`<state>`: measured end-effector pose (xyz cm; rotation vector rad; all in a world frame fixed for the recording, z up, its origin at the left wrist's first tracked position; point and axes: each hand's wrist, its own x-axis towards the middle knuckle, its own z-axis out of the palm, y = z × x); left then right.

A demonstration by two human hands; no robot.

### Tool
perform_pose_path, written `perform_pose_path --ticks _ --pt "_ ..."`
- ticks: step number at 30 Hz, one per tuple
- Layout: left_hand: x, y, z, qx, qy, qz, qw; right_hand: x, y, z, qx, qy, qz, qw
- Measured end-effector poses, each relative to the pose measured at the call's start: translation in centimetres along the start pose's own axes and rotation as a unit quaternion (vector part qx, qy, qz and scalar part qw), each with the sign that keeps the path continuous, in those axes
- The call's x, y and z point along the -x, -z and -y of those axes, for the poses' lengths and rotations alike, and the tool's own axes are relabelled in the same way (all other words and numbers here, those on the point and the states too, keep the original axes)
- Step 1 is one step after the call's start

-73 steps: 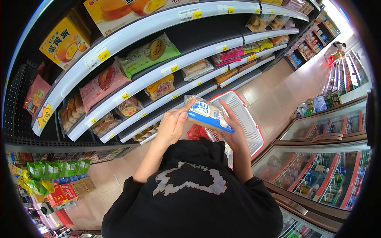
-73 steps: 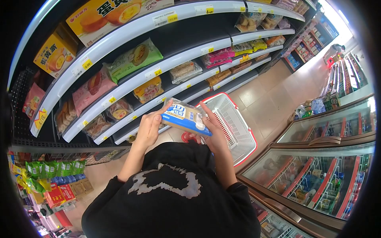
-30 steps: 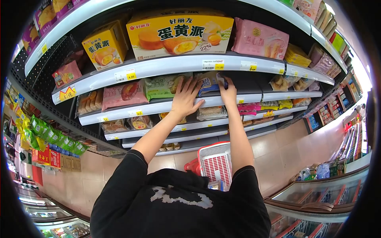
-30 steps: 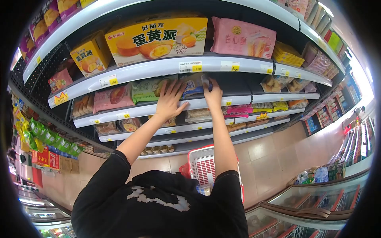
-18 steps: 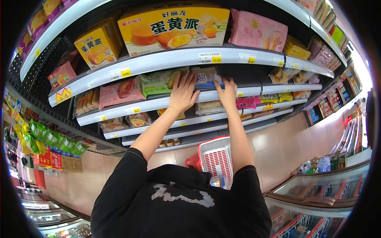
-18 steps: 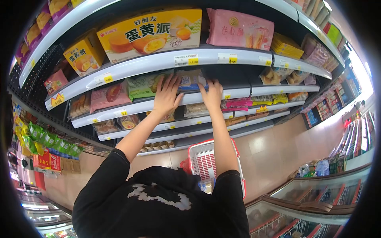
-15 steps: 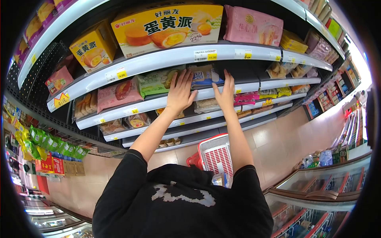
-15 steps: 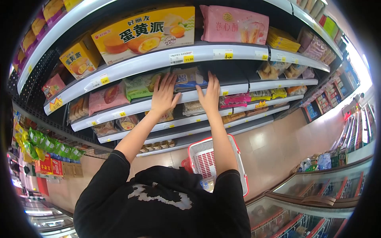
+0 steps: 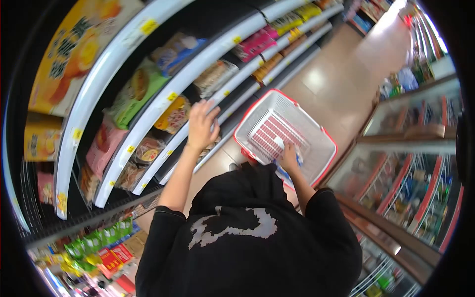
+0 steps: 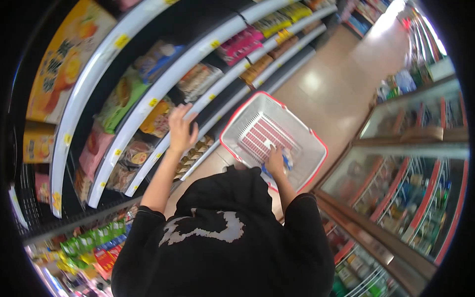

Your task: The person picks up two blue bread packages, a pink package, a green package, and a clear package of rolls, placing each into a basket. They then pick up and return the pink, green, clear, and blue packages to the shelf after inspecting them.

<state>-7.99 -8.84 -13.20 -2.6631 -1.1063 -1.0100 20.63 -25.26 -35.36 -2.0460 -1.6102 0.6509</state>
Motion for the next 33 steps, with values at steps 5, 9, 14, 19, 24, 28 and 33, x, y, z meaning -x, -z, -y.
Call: perform_pose_path --ticks 5,9,14,19,24,28,33 --pt "6.5 -7.3 -5.1 0.144 -0.032 0.342 0.928 5.8 0.4 -5.5 -0.008 -0.196 -0.018 0.980" --pt "10.9 -10.1 -7.5 0.140 0.053 0.498 0.854 7.3 -0.7 -7.2 -0.024 -0.297 -0.045 0.954" --pt "12.8 -10.7 -8.1 0.131 0.091 0.543 0.824 7.2 -4.9 -8.7 -0.094 -0.411 -0.087 0.903" --pt "13.2 -11.4 -8.0 0.174 0.128 0.532 0.819 4.8 -5.4 -8.9 -0.123 -0.429 -0.177 0.877" --pt "14.2 -12.0 -7.1 0.212 0.120 0.508 0.826 3.2 -8.5 -13.7 -0.303 -0.514 -0.140 0.790" --pt "14.1 -11.9 -7.1 0.205 0.124 0.517 0.822 2.5 -6.4 -13.0 -0.485 -0.553 -0.129 0.664" --pt "13.7 -11.4 -7.4 0.200 0.133 0.518 0.821 2.7 -4.9 -11.7 -0.473 -0.515 -0.140 0.701"
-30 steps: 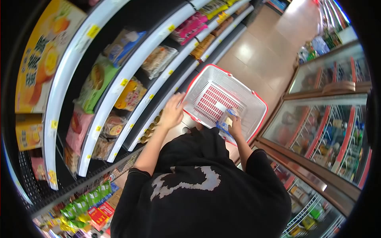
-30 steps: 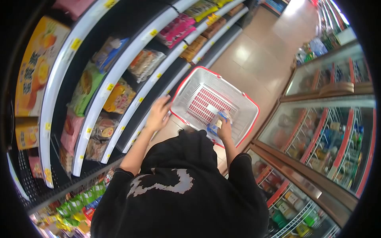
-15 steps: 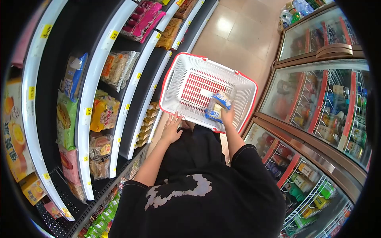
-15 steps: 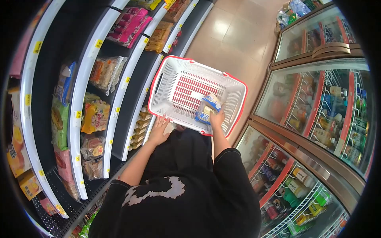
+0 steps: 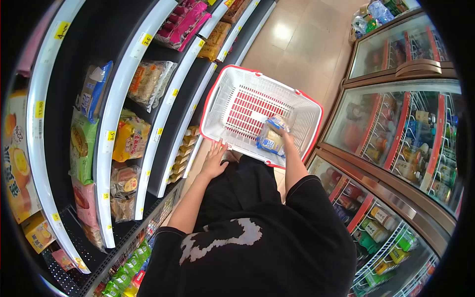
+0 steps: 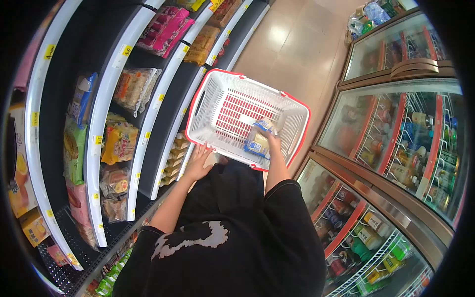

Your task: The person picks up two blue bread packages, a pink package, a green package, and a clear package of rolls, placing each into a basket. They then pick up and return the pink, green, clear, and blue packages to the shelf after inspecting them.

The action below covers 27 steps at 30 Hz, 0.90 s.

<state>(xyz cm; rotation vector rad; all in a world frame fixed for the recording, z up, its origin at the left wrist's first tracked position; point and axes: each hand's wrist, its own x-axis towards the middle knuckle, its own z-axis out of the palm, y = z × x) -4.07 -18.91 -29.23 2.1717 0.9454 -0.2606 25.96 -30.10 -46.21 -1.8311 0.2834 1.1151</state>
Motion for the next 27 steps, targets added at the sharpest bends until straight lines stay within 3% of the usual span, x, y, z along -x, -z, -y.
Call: perform_pose_path --ticks 2,5,10,13,17,18,22,25,27 --pt "-0.1 0.0 0.1 -0.003 0.003 0.003 1.000 2.1 0.2 1.3 0.083 0.021 0.023 0.996" --pt "-0.1 -0.2 0.5 -0.002 0.009 0.008 1.000 2.8 -0.1 0.5 0.249 0.197 -0.076 0.945" --pt "-0.7 -0.5 1.3 0.043 0.025 -0.011 0.999 7.0 -0.2 3.9 0.220 0.323 0.019 0.920" --pt "-0.9 0.0 0.9 0.209 0.024 -0.064 0.975 10.7 -0.8 6.8 0.217 0.365 0.099 0.900" --pt "-0.4 3.1 -1.5 0.478 0.071 -0.074 0.873 18.9 -2.2 11.5 0.202 0.419 0.212 0.859" --pt "0.0 4.9 -2.6 0.496 0.039 -0.095 0.862 20.3 -2.7 12.1 0.211 0.451 0.224 0.838" --pt "2.3 10.2 -5.2 0.686 0.003 -0.150 0.712 26.3 -5.1 14.3 0.206 0.500 0.317 0.779" --pt "4.6 12.9 -5.3 0.656 -0.052 -0.218 0.721 31.3 -6.9 15.8 0.209 0.549 0.362 0.724" --pt "6.7 14.6 -6.0 0.658 -0.058 -0.284 0.695 32.4 -8.1 16.0 0.185 0.567 0.380 0.707"
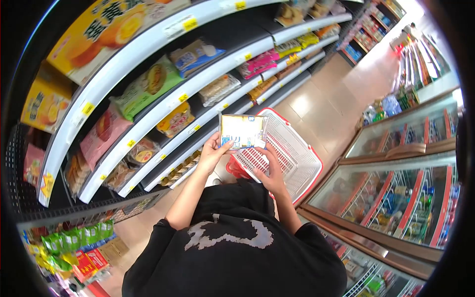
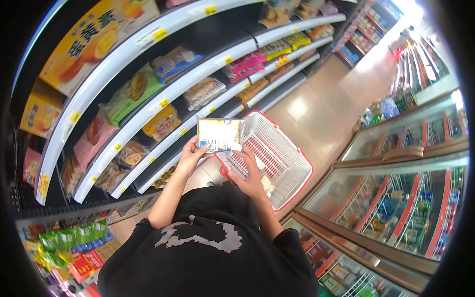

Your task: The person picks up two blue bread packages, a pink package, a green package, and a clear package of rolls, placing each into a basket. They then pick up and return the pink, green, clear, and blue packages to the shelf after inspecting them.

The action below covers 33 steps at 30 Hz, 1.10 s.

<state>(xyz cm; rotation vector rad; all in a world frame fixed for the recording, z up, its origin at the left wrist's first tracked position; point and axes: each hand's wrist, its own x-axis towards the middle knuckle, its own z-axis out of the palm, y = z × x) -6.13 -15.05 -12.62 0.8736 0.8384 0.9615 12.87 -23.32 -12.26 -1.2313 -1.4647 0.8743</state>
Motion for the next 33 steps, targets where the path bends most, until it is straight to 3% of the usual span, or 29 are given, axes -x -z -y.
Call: perform_pose_path --ticks 3,6,7,10,14,16,19,22,26,33 --pt "2.1 0.4 -2.9 0.032 -0.036 -0.035 0.998 -1.6 -1.1 0.2 -0.125 0.063 0.005 0.990" --pt "4.1 1.1 -4.4 0.034 -0.052 -0.067 0.996 -3.5 -2.9 2.5 -0.398 -0.041 -0.114 0.909" --pt "4.5 1.4 -4.5 0.034 -0.052 -0.071 0.996 -4.0 -3.1 4.0 -0.382 -0.019 -0.108 0.918" --pt "5.7 2.0 -5.3 0.033 -0.064 -0.066 0.995 -5.2 -3.5 5.4 -0.396 -0.082 -0.006 0.915" --pt "6.8 2.0 -6.2 0.017 -0.101 -0.078 0.992 -6.4 -4.3 7.3 -0.307 -0.167 0.096 0.932" --pt "7.2 2.1 -6.6 0.001 -0.119 -0.085 0.989 -6.7 -4.8 7.5 -0.309 -0.152 0.104 0.933" --pt "7.7 3.2 -6.9 -0.141 -0.192 -0.061 0.969 -6.9 -5.1 7.9 -0.280 -0.126 0.114 0.945" --pt "8.7 2.3 -8.4 -0.072 -0.204 -0.134 0.967 -6.7 -5.7 7.5 -0.262 -0.082 0.125 0.953" --pt "8.4 2.8 -7.7 -0.130 -0.230 -0.202 0.943 -6.3 -6.2 8.1 -0.286 -0.087 0.150 0.942" --pt "8.7 2.7 -8.3 -0.209 -0.220 -0.216 0.928 -6.4 -6.1 8.5 -0.276 -0.071 0.156 0.946"
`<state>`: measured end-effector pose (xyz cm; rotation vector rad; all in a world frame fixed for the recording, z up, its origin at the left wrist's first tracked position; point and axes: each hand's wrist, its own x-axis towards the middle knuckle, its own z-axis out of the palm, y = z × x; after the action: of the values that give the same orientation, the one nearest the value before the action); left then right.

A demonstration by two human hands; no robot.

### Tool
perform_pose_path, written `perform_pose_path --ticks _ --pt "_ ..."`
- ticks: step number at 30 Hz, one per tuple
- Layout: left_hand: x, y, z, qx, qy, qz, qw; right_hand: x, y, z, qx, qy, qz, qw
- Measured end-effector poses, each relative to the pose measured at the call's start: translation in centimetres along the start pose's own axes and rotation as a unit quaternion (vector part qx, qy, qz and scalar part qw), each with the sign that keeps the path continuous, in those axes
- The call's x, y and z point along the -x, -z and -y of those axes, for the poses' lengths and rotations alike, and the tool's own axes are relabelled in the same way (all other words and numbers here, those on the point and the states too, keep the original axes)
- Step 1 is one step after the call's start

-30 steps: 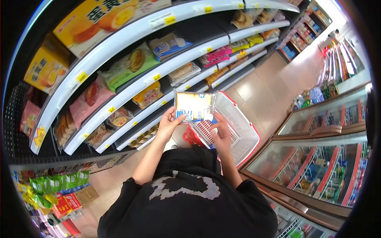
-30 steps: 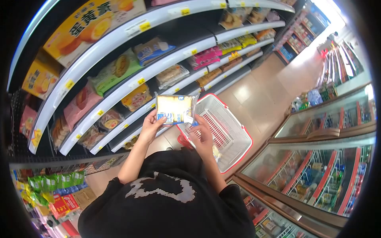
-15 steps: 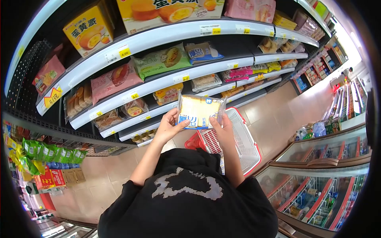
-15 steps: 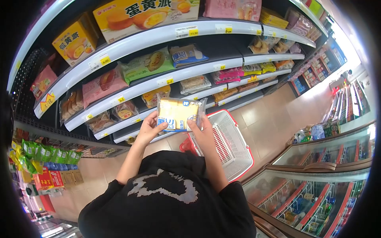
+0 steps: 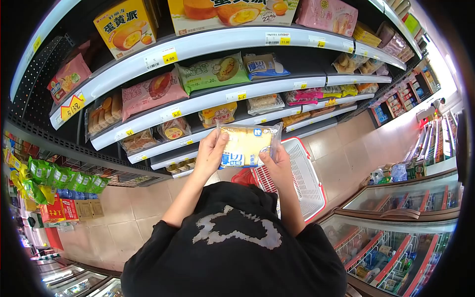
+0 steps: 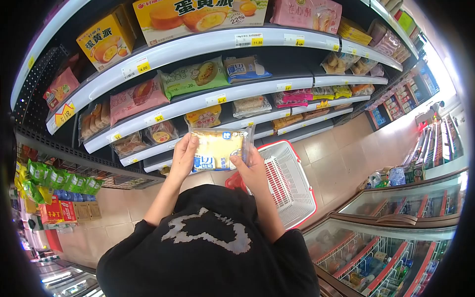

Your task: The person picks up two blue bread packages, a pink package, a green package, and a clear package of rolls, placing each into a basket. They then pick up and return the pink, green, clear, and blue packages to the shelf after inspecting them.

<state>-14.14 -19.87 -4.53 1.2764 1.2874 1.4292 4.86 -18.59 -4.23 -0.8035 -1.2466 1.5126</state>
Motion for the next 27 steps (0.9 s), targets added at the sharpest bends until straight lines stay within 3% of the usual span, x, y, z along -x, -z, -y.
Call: perform_pose_path --ticks 5,20,27 --pt "-0.1 -0.6 0.1 0.051 0.000 -0.016 0.999 -0.1 -0.1 0.4 -0.014 -0.006 0.007 1.000" --pt "-0.7 -1.0 0.5 0.007 0.000 -0.014 1.000 -0.3 0.6 0.0 -0.039 -0.010 0.008 0.999" --pt "-0.9 -1.9 0.4 0.053 0.030 -0.031 0.998 -1.0 1.7 -0.8 -0.023 0.013 -0.011 1.000"
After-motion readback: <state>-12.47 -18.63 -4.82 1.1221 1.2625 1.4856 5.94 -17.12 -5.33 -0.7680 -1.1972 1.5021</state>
